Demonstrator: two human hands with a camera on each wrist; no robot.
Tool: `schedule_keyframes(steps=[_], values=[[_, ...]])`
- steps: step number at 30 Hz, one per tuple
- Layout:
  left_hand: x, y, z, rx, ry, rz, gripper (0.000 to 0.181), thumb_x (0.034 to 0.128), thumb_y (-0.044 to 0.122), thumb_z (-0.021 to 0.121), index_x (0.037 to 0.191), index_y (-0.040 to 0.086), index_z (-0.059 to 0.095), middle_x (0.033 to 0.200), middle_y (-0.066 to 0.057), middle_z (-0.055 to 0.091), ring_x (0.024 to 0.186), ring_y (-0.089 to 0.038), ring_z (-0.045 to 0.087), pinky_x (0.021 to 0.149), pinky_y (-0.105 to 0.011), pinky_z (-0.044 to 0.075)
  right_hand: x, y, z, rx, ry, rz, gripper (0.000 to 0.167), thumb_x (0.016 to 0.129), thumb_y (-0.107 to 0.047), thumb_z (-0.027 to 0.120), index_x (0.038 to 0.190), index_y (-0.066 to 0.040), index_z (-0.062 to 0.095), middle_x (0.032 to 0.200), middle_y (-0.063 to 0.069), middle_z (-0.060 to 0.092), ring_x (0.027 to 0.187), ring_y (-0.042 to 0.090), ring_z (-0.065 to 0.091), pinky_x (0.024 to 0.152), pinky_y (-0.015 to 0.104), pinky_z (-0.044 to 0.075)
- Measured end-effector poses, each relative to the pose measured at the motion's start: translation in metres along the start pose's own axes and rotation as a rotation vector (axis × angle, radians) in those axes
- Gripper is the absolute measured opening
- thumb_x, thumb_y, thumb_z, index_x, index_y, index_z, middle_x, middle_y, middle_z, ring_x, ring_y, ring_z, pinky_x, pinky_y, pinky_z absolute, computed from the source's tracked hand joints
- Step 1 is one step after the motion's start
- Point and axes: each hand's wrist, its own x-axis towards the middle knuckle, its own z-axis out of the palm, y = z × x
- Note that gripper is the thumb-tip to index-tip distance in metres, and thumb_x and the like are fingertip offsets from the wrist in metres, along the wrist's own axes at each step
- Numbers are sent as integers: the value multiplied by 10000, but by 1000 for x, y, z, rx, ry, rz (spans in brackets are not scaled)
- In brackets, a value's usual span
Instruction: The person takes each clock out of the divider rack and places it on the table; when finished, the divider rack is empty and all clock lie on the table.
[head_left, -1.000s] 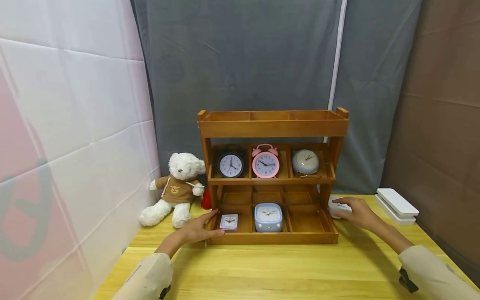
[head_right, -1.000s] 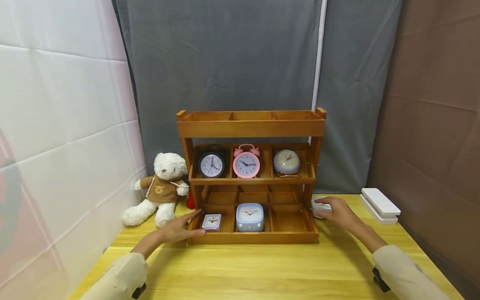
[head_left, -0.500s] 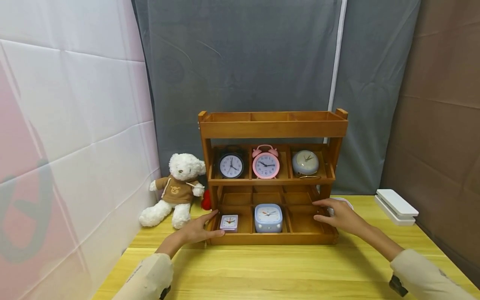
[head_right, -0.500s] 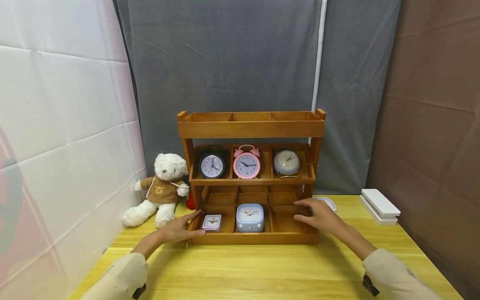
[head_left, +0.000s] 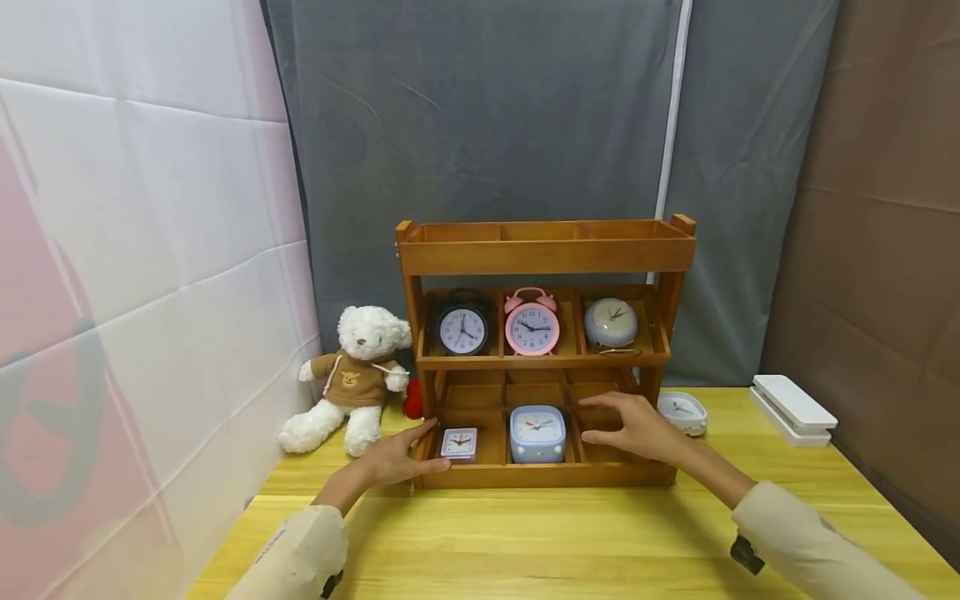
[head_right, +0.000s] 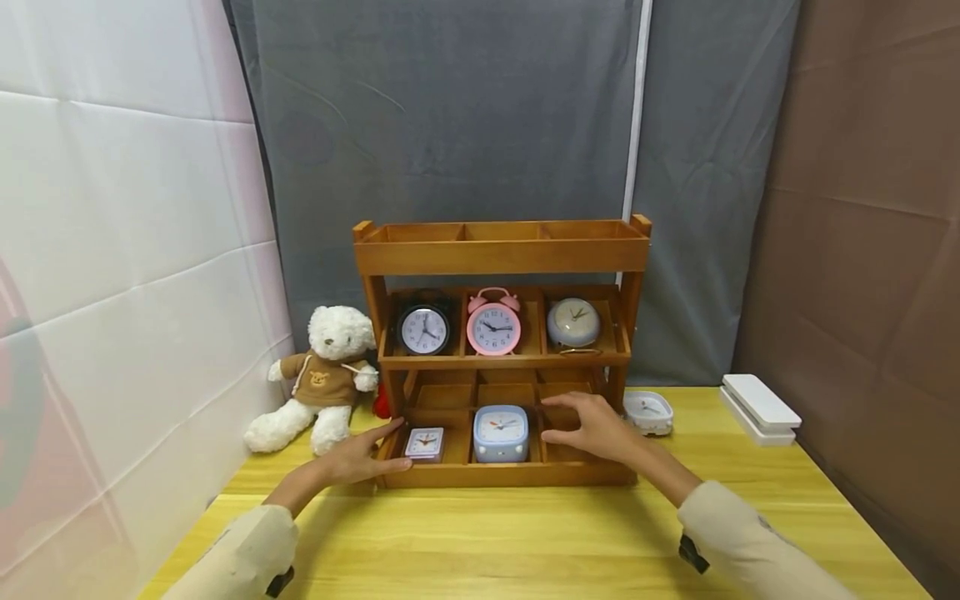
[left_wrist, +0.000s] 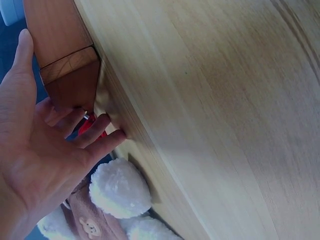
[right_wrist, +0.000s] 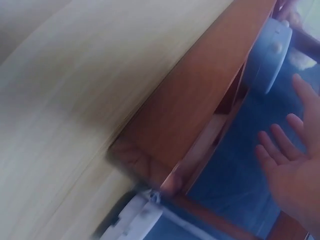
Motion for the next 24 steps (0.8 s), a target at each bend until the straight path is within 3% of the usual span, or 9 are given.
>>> schedule_keyframes(steps=[13,19,24], values=[[0,1,0,-1,-6,0,966,890,643,727,1625,130,369,1589,-205,446,1409,-455,464,1121,-600,405,33,-24,35,33,-97,-76,690,836,-394,888,1388,-53,652,1380,158,645,1274,391,602,1024,586,505],[1,-1,1,7,-1,-6,972,882,659,725,1626,142,372,1584,-198,456,1405,-446,473,1117,-594,411,39,-29,47,56,-142,-95,654,832,-369,896,1373,-72,679,1438,219,594,1347,431,538,1060,620,466],[0,-1,1,16,2,-4,970,878,660,728,1623,145,380,1570,-209,470,1395,-446,484,1112,-591,419,41,-28,58,47,-124,-95,627,814,-356,913,1346,-101,701,1446,208,591,1367,447,514,1065,641,452]])
